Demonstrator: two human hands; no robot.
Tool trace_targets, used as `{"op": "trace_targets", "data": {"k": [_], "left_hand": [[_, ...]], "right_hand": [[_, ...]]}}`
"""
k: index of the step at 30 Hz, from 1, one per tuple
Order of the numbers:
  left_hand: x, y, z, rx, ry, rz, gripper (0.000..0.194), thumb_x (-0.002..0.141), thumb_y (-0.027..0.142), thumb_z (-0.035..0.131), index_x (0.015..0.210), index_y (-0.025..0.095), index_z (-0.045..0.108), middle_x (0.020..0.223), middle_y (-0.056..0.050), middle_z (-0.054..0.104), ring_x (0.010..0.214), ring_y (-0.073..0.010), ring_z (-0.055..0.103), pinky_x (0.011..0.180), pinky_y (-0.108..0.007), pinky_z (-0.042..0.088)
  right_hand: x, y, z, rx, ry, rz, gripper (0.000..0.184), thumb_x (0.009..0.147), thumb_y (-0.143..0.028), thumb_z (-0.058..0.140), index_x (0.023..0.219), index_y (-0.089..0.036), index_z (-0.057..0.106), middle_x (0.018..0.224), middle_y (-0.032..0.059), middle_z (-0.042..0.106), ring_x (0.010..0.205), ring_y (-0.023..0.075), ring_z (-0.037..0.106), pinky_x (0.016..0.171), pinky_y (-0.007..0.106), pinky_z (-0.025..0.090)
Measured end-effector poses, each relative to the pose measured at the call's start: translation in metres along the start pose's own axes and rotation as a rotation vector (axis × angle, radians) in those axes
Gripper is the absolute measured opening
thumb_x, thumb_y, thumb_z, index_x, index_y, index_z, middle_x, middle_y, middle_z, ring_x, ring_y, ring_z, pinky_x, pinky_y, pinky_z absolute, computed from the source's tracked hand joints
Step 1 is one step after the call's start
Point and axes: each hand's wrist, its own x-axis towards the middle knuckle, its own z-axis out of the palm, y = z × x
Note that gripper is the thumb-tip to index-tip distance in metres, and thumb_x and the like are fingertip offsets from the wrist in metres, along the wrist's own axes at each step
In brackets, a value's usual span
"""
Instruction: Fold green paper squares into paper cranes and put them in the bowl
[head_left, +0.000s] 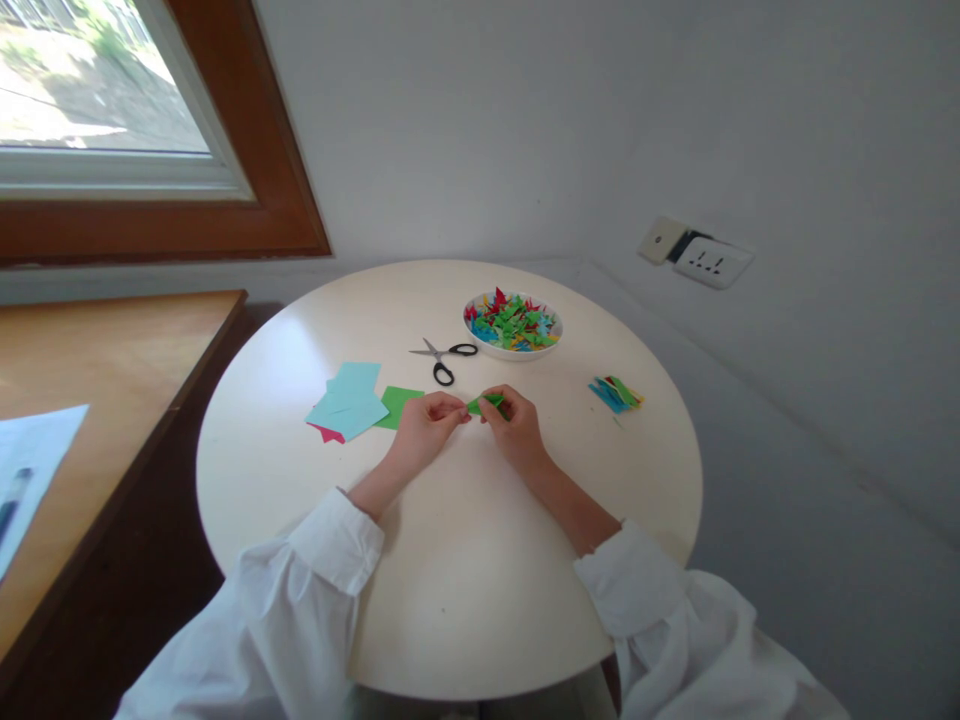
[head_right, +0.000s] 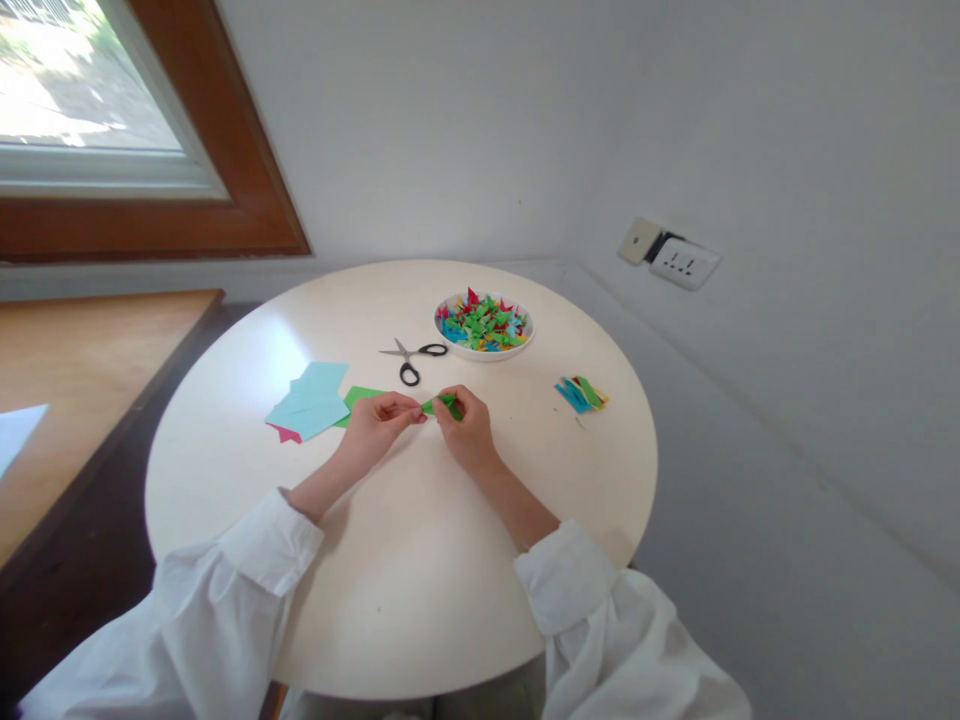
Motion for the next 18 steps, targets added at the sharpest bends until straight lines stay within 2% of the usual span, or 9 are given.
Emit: {"op": "trace_targets", "data": {"k": [7, 18], "left_hand": [[0.000, 0.003, -0.002, -0.058, -0.020, -0.062, 0.014, 0.062, 0.026, 0.067, 0.065, 0.013, 0.064, 0.061, -0.005, 0.067, 0.060, -0.0162, 0.063, 0.057, -0.026, 0.049], [-0.001, 0.015, -0.001, -0.180, 0.016, -0.091, 0.027, 0.054, 0.031, 0.076, 0.066, 0.014, 0.058, 0.059, -0.002, 0.065, 0.060, -0.0154, 0.064, 0.060, -0.027, 0.051]], "right_hand": [[-0.002, -0.001, -0.002, -0.138, 0.037, -0.080, 0.009, 0.070, -0.028, 0.053, 0.068, -0.019, 0.054, 0.061, -0.0016, 0.054, 0.056, 0.0128, 0.048, 0.054, 0.025, 0.039], [-0.004, -0.005, -0.004, -0.148, 0.051, -0.124, 0.009, 0.073, -0.027, 0.054, 0.072, -0.019, 0.056, 0.066, 0.0003, 0.059, 0.059, 0.0134, 0.052, 0.057, 0.026, 0.043]]}}
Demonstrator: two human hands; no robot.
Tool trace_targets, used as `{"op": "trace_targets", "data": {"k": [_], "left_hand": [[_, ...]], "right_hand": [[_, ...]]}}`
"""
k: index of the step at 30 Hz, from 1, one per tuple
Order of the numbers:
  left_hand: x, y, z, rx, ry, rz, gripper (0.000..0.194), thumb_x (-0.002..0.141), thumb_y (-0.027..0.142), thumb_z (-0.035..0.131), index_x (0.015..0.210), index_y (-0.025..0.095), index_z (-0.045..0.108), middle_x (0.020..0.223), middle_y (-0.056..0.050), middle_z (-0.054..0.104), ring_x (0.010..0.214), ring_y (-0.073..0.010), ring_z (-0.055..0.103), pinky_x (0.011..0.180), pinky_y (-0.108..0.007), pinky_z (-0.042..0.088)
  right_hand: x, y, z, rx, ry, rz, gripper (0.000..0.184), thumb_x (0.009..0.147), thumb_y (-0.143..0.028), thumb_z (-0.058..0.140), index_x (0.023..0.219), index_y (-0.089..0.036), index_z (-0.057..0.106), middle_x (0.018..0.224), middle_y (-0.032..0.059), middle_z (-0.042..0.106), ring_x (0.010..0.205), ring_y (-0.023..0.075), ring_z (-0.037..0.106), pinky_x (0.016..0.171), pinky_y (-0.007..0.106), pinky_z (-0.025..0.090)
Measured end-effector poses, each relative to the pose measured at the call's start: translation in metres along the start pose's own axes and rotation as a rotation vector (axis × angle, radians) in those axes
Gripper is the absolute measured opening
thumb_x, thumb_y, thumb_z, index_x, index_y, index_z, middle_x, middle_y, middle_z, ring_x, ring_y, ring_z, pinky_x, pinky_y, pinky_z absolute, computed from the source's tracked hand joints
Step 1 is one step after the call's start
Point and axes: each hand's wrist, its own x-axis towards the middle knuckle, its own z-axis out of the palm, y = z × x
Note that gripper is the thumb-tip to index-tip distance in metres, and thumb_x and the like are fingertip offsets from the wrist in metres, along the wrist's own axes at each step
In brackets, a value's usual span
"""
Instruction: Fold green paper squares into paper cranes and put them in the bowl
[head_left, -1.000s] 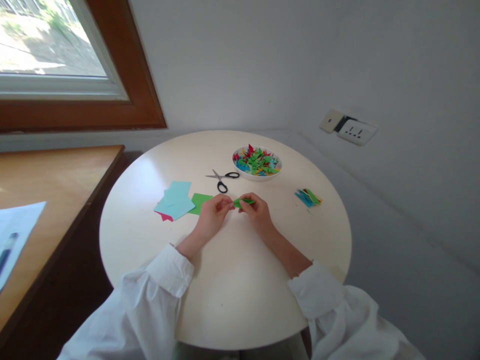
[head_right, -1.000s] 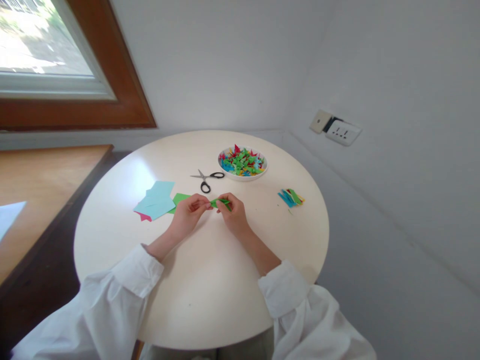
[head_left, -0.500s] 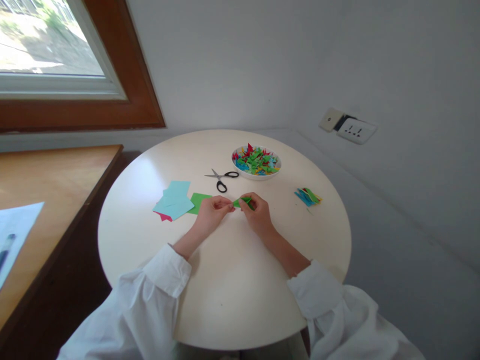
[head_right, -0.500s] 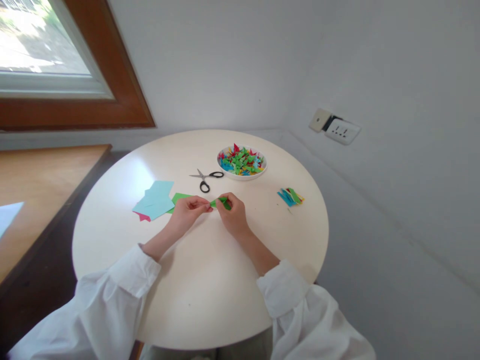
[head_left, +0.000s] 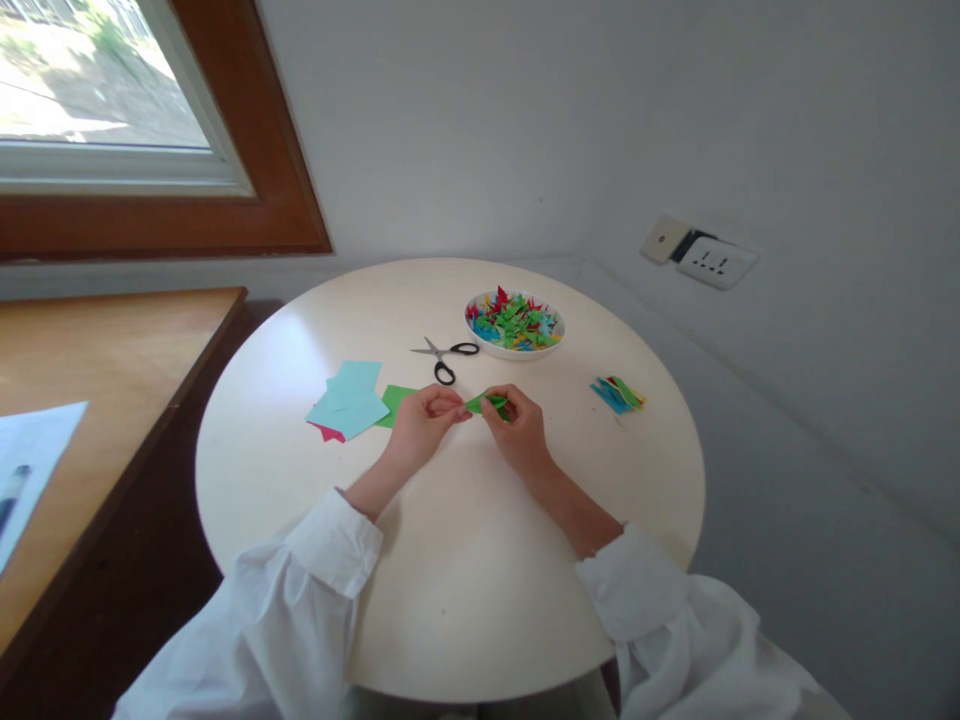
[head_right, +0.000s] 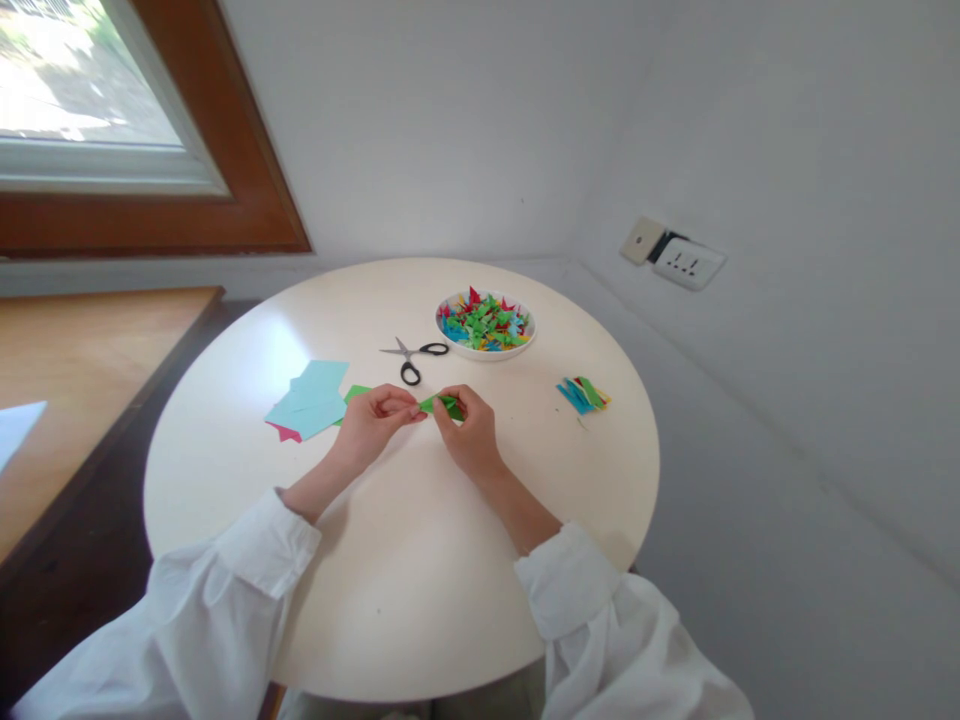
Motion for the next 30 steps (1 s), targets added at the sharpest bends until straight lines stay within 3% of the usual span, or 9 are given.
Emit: {"op": "trace_targets", "data": {"k": [7, 13, 21, 30], "left_hand": [[-0.0021, -0.0014, 0.0018, -0.162, -0.013, -0.054, 0.038, 0.051, 0.036, 0.079, 0.074, 0.014, 0.058, 0.060, -0.002, 0.067, 0.063, -0.0163, 0.065, 0.073, -0.035, 0.053], [-0.0035, 0.0020, 0.0051, -0.202, 0.008, -0.024, 0.036, 0.050, 0.036, 0.079, 0.068, 0.014, 0.057, 0.057, 0.001, 0.064, 0.060, -0.0143, 0.064, 0.074, -0.035, 0.054], [-0.0018, 0.0010, 0.0017, 0.007, 0.070, 0.138, 0.011, 0.059, 0.022, 0.070, 0.063, 0.014, 0.063, 0.062, -0.001, 0.065, 0.061, -0.0131, 0.061, 0.063, -0.026, 0.050], [-0.0036, -0.0023, 0.0003, 0.166, 0.068, 0.148, 0.009, 0.062, 0.022, 0.065, 0.064, 0.014, 0.061, 0.055, -0.001, 0.062, 0.052, -0.0116, 0.056, 0.049, -0.022, 0.041]], "right_hand": [[-0.0008, -0.0051, -0.0012, 0.072, 0.036, -0.025, 0.009, 0.073, -0.028, 0.057, 0.073, -0.019, 0.056, 0.070, 0.0014, 0.061, 0.065, 0.0145, 0.057, 0.061, 0.026, 0.047], [-0.0004, -0.0030, 0.0001, 0.099, 0.027, -0.082, 0.007, 0.074, -0.026, 0.057, 0.076, -0.019, 0.057, 0.074, 0.0014, 0.061, 0.068, 0.0139, 0.057, 0.063, 0.026, 0.047], [-0.0004, -0.0041, 0.0005, 0.108, 0.004, -0.131, 0.007, 0.076, -0.026, 0.057, 0.075, -0.019, 0.058, 0.077, 0.0016, 0.060, 0.071, 0.0135, 0.058, 0.064, 0.026, 0.048], [-0.0004, -0.0082, 0.0041, 0.061, 0.047, -0.058, 0.012, 0.075, -0.028, 0.056, 0.069, -0.018, 0.055, 0.069, 0.0007, 0.058, 0.065, 0.0132, 0.055, 0.057, 0.024, 0.044]]}}
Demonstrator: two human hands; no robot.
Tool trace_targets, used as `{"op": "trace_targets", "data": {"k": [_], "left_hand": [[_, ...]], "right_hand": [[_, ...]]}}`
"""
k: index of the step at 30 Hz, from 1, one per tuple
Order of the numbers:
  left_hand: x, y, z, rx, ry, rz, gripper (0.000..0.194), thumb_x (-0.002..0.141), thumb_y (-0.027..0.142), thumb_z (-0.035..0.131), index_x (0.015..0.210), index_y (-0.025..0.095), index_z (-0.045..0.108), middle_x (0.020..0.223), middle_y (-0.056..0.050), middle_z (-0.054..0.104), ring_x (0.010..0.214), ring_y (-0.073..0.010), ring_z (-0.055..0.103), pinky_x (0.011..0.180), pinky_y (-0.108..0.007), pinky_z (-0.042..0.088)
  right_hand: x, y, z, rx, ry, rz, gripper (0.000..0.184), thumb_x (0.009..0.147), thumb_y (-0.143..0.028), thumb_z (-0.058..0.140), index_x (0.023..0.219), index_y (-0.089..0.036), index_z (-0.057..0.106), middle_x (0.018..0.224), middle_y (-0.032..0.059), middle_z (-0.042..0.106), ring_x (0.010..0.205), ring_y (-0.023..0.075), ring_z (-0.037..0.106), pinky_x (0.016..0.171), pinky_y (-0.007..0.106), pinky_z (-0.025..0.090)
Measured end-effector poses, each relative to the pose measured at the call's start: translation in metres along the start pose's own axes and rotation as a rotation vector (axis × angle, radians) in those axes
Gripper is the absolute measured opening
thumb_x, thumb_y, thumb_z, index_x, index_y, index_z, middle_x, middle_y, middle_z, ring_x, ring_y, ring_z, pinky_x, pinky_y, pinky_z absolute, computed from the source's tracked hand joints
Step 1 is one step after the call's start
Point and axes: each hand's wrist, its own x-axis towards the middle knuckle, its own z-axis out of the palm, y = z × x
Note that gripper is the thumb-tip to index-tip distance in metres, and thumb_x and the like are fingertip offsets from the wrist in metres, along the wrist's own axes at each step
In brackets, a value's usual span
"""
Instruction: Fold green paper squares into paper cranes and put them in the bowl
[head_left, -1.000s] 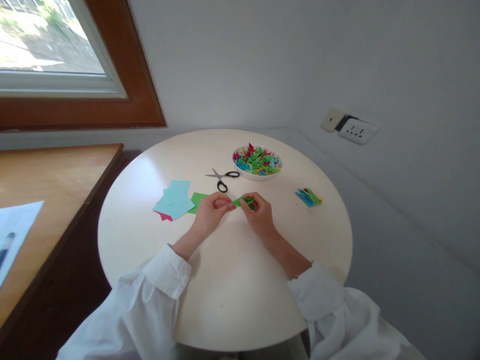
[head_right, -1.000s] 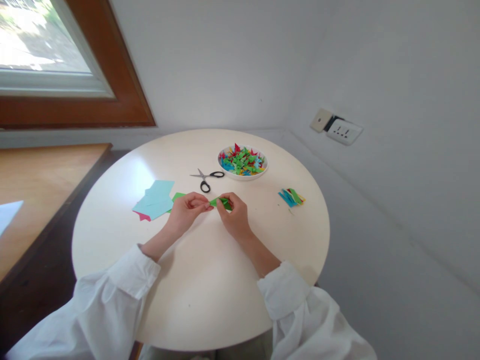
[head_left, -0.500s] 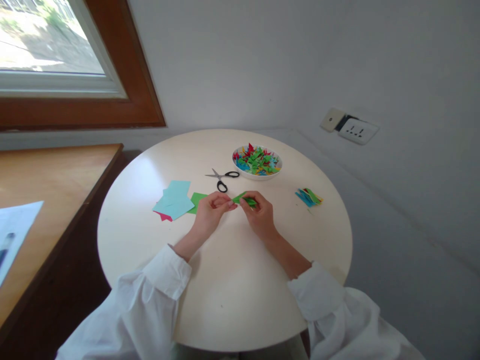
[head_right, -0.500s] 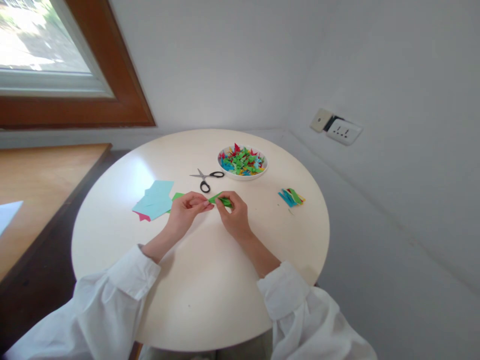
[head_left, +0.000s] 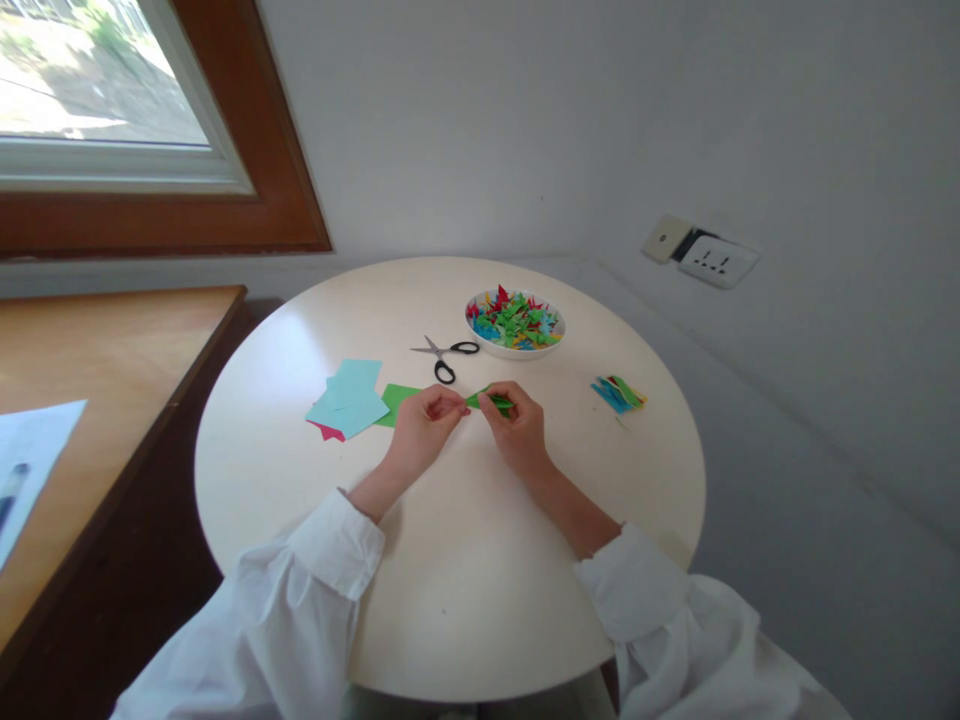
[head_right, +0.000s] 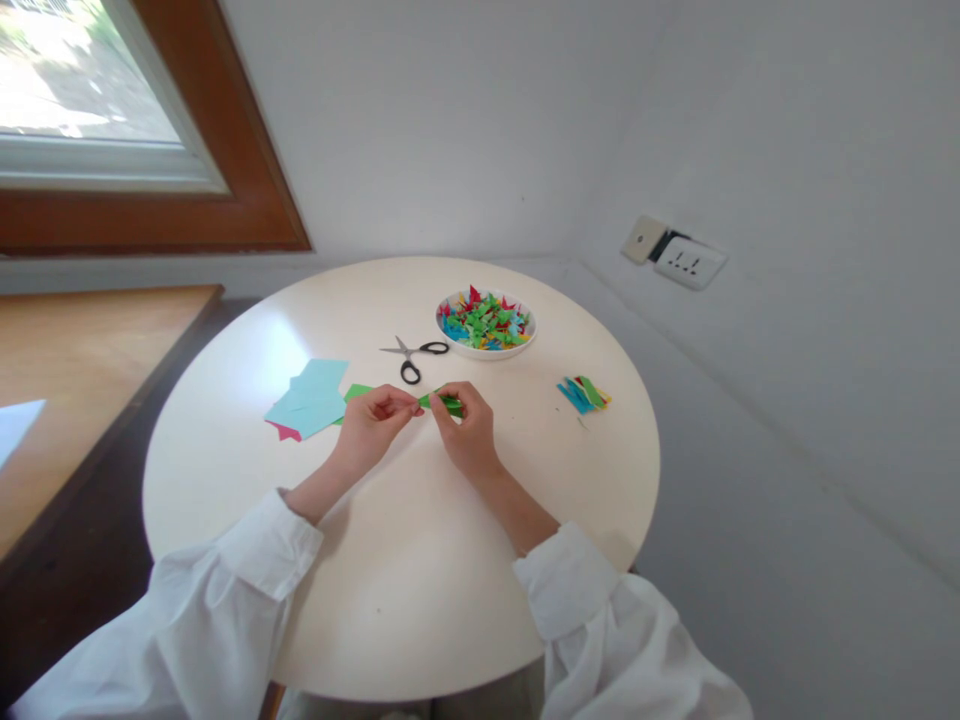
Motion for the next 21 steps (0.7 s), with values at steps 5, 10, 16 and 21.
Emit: {"op": "trace_targets", "data": {"k": [5, 10, 16, 21], "left_hand": [[-0.0010, 0.0017, 0.0006, -0.026, 0.007, -0.001, 0.011, 0.063, 0.022, 0.065, 0.067, 0.015, 0.058, 0.060, -0.001, 0.063, 0.059, -0.0139, 0.061, 0.056, -0.024, 0.045], [-0.0012, 0.0011, 0.0009, -0.055, -0.003, 0.008, 0.014, 0.063, 0.021, 0.066, 0.070, 0.016, 0.055, 0.062, -0.001, 0.063, 0.061, -0.0138, 0.063, 0.057, -0.023, 0.047], [-0.0002, -0.0004, 0.0017, -0.135, -0.020, -0.019, 0.020, 0.062, 0.027, 0.069, 0.072, 0.016, 0.054, 0.062, 0.000, 0.065, 0.063, -0.0146, 0.064, 0.059, -0.025, 0.049], [-0.0004, 0.0019, 0.0022, -0.173, -0.012, -0.084, 0.024, 0.059, 0.028, 0.072, 0.071, 0.016, 0.055, 0.059, 0.000, 0.064, 0.061, -0.0151, 0.064, 0.062, -0.027, 0.051]], "right_hand": [[0.0003, 0.0008, 0.0026, -0.003, 0.017, 0.032, 0.012, 0.074, -0.029, 0.056, 0.069, -0.018, 0.054, 0.068, 0.0002, 0.056, 0.063, 0.0130, 0.054, 0.057, 0.024, 0.045], [0.0005, 0.0014, 0.0033, -0.038, 0.022, 0.018, 0.012, 0.075, -0.028, 0.055, 0.070, -0.018, 0.055, 0.068, 0.0007, 0.057, 0.064, 0.0133, 0.054, 0.058, 0.025, 0.045], [0.0002, 0.0011, 0.0025, -0.034, 0.022, -0.007, 0.012, 0.075, -0.029, 0.055, 0.070, -0.018, 0.054, 0.068, -0.0001, 0.056, 0.063, 0.0128, 0.054, 0.057, 0.024, 0.045], [-0.0002, 0.0011, 0.0014, -0.028, 0.020, -0.022, 0.010, 0.076, -0.027, 0.056, 0.071, -0.018, 0.054, 0.070, 0.0001, 0.056, 0.064, 0.0127, 0.054, 0.059, 0.024, 0.045]]}}
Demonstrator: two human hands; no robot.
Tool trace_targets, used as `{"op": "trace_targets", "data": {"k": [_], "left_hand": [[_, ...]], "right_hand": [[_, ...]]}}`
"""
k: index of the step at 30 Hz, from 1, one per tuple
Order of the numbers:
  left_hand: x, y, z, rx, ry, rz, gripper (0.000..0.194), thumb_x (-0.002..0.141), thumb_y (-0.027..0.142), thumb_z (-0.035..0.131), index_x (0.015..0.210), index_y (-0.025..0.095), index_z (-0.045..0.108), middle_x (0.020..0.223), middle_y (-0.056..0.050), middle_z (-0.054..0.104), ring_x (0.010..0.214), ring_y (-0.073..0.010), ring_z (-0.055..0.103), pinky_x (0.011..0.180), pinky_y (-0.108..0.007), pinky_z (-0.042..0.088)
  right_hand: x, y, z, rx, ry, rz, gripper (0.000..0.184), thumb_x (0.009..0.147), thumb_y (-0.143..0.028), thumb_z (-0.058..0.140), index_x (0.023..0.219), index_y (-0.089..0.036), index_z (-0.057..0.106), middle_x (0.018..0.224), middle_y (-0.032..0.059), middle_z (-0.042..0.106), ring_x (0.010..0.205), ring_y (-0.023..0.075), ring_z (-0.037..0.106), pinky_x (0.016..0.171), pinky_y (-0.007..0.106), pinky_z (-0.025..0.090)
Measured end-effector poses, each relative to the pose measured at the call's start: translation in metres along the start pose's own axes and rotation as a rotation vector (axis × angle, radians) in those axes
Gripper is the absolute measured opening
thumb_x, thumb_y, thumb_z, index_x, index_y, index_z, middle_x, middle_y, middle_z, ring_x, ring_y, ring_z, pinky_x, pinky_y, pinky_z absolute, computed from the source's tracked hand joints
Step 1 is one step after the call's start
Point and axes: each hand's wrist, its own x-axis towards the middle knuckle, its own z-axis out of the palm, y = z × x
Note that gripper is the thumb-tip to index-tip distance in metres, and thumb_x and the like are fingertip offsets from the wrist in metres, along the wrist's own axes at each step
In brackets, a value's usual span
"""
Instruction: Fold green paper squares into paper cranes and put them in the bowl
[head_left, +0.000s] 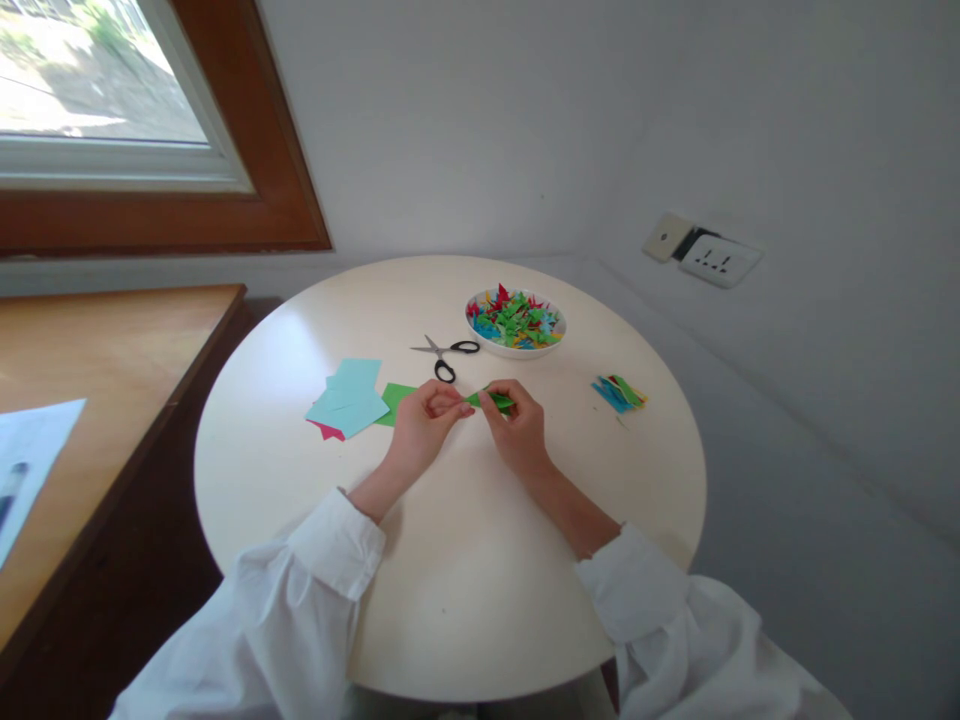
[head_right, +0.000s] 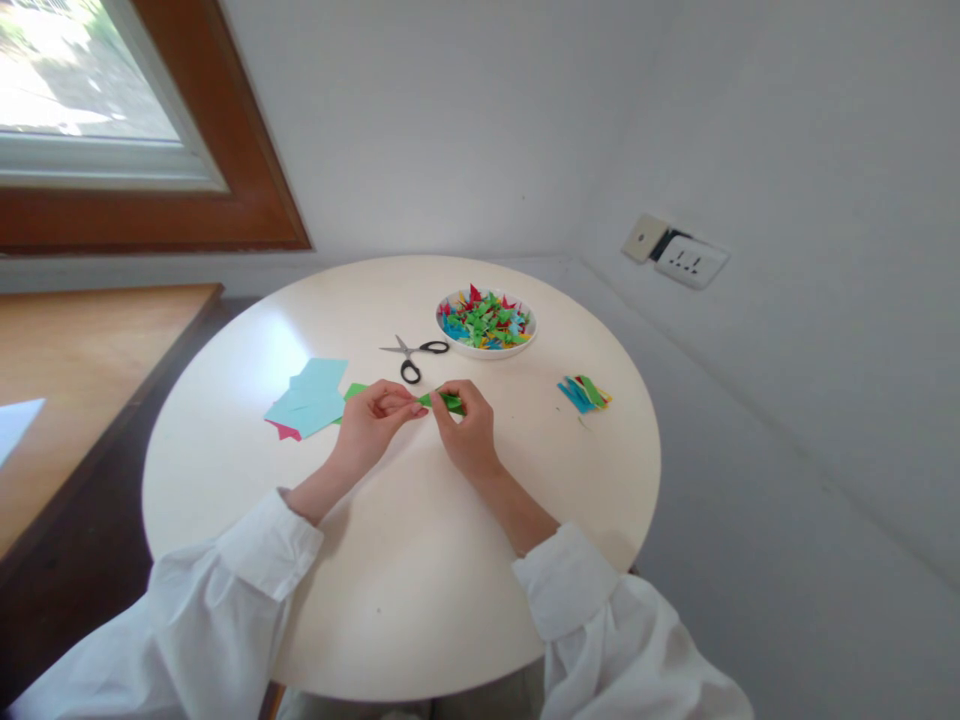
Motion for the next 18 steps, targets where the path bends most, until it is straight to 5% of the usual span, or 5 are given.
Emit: {"op": "trace_targets", "data": {"k": [18], "left_hand": [[-0.0006, 0.0012, -0.0010, 0.067, 0.021, 0.075, 0.021, 0.061, 0.027, 0.070, 0.069, 0.016, 0.055, 0.057, 0.002, 0.060, 0.053, -0.0102, 0.057, 0.054, -0.022, 0.045]], "right_hand": [[0.0001, 0.0023, 0.0018, 0.035, 0.002, 0.064, 0.012, 0.074, -0.029, 0.057, 0.071, -0.018, 0.056, 0.068, -0.0001, 0.058, 0.062, 0.0126, 0.052, 0.057, 0.025, 0.041]]}}
